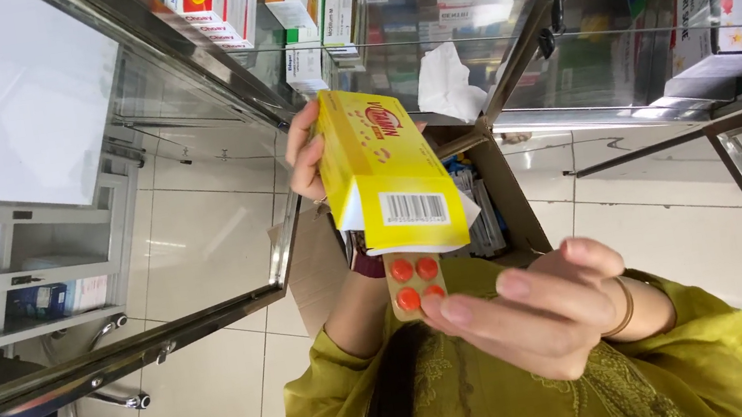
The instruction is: The person opens a yellow box of pills, removes a blister pack, and places the box on a glass shelf. Then, the person sits and repeatedly picks up white medical test strips from a cardboard box, aligns them, and places them back into the box.
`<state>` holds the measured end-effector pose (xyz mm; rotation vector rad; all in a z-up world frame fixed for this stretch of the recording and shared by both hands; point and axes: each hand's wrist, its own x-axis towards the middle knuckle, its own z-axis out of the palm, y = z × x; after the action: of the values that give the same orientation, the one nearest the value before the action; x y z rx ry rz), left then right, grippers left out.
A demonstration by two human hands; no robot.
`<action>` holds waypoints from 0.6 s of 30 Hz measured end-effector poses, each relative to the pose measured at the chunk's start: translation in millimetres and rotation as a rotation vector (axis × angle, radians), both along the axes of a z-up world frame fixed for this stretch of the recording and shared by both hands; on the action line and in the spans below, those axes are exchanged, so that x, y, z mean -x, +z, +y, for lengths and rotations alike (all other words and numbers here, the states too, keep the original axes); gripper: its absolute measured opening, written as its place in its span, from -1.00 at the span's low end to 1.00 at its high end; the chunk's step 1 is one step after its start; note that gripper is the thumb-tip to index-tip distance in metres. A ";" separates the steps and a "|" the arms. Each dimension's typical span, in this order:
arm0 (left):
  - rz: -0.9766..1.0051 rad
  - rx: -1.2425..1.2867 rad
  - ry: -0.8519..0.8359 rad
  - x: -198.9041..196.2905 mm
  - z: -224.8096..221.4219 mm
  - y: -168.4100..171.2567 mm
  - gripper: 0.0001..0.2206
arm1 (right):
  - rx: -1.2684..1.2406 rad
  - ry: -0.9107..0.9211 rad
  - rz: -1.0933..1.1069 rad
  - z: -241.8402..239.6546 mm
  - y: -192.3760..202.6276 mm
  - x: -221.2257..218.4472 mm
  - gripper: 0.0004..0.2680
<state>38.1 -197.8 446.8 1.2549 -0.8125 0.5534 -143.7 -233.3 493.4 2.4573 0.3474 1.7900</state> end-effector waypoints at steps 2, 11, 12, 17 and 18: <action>0.078 0.063 -0.070 1.6 -1.0 -3.9 -0.11 | 0.057 0.006 -0.074 0.6 -4.0 -0.5 -0.79; 0.085 0.090 -0.097 2.6 -4.0 -14.5 -0.22 | 0.158 -0.243 -0.333 12.1 -21.2 -15.6 -0.88; 0.089 0.093 -0.093 1.6 -4.5 -16.6 -0.22 | 0.161 -0.238 -0.329 12.1 -22.3 -15.6 -0.88; 0.098 0.146 -0.119 -1.4 -5.9 -25.1 -0.33 | 0.191 -0.252 -0.317 9.7 -24.2 -15.8 -0.88; 0.096 0.146 -0.115 -0.8 -4.4 -24.0 -0.33 | 0.190 -0.248 -0.318 8.9 -25.1 -15.2 -0.88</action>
<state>38.9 -202.2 422.9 1.0857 -0.7452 0.4484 -128.5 -224.4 468.3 1.9525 0.1683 1.8984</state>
